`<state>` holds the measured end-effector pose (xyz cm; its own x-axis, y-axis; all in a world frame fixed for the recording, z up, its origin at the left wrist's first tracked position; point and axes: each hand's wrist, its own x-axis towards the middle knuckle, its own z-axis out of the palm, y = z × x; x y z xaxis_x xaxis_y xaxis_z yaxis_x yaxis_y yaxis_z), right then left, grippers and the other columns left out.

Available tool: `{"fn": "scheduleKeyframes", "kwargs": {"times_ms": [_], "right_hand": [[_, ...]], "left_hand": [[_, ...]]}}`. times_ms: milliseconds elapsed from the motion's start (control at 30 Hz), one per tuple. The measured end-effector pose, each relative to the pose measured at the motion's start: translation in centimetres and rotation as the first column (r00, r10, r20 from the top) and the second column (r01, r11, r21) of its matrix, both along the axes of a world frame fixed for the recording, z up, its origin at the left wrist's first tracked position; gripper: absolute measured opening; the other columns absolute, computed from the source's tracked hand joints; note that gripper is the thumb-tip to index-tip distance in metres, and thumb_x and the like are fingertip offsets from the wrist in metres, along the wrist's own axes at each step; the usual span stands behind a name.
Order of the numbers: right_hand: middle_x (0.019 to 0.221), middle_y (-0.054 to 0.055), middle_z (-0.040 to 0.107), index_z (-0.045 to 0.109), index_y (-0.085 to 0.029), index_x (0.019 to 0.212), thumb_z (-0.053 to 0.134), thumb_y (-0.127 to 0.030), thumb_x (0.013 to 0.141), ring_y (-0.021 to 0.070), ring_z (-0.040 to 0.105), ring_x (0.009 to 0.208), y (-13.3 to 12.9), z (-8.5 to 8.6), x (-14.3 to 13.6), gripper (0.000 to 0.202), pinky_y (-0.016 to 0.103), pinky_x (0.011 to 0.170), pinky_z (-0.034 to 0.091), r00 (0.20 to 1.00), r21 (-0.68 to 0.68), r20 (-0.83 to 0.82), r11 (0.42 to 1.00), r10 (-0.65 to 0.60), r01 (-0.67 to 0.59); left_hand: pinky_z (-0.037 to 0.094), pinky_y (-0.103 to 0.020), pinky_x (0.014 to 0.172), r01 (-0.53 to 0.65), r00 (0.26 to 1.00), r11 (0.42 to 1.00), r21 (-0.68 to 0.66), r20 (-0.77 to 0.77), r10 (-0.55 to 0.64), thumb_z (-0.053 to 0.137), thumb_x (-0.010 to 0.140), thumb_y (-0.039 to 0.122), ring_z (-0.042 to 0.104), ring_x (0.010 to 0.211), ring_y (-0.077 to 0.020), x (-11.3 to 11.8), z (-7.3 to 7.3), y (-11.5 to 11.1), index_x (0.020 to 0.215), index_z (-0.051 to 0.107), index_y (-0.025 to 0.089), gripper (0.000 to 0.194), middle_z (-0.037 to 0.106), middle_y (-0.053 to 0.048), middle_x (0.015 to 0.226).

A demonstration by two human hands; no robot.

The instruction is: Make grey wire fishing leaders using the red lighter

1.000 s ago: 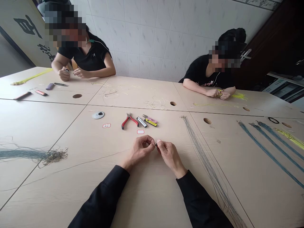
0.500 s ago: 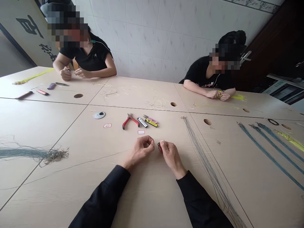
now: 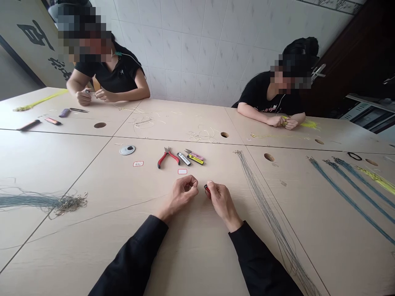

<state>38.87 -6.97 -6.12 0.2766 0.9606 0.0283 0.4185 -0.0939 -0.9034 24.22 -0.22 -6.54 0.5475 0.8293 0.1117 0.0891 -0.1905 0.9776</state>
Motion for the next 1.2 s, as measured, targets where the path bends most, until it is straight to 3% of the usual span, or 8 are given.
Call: {"fn": "scheduleKeyframes", "kwargs": {"times_ms": [400,633,900,1200], "right_hand": [[0.056,-0.003,0.035,0.036,-0.019,0.059,0.032,-0.049,0.097,0.0110,0.033,0.054,-0.1,0.0,0.1,0.049,0.026,0.054,0.026,0.999,0.030,-0.018,0.999,0.039,-0.038],[0.058,-0.005,0.036,0.042,-0.019,0.067,0.057,-0.053,0.087,0.0096,0.032,0.055,-0.3,0.3,-0.3,0.042,0.023,0.051,0.027,0.996,0.031,-0.023,0.996,0.086,-0.085],[0.062,-0.004,0.042,0.055,-0.016,0.074,0.058,-0.050,0.087,0.0103,0.036,0.058,-0.2,0.3,-0.2,0.036,0.022,0.052,0.030,0.987,0.048,-0.127,0.995,0.096,-0.090],[0.062,-0.003,0.044,0.059,-0.015,0.075,0.058,-0.048,0.087,0.0102,0.036,0.057,-0.2,0.1,0.0,0.035,0.022,0.052,0.031,0.991,0.044,-0.119,0.997,0.062,-0.058]], "left_hand": [[0.027,-0.022,0.054,0.016,1.000,1.000,0.008,0.008,-0.016,0.046,0.074,0.013,0.032,0.059,-0.0079,0.0,-0.1,0.1,0.066,0.043,0.017,0.010,0.039,0.005,0.064],[0.029,-0.022,0.055,0.030,0.999,0.999,0.020,-0.011,-0.030,0.052,0.082,0.023,0.037,0.061,-0.0083,0.1,-0.3,0.0,0.069,0.048,0.016,0.015,0.044,0.004,0.065],[0.030,-0.021,0.053,0.023,1.000,1.000,0.013,-0.008,-0.023,0.053,0.082,0.024,0.036,0.059,-0.0077,0.3,-1.0,0.2,0.069,0.048,0.016,0.016,0.044,0.004,0.064],[0.030,-0.020,0.051,-0.004,1.000,1.000,0.020,-0.013,0.004,0.053,0.080,0.023,0.036,0.058,-0.0073,0.5,-1.1,0.1,0.069,0.047,0.016,0.014,0.044,0.004,0.063]]}}
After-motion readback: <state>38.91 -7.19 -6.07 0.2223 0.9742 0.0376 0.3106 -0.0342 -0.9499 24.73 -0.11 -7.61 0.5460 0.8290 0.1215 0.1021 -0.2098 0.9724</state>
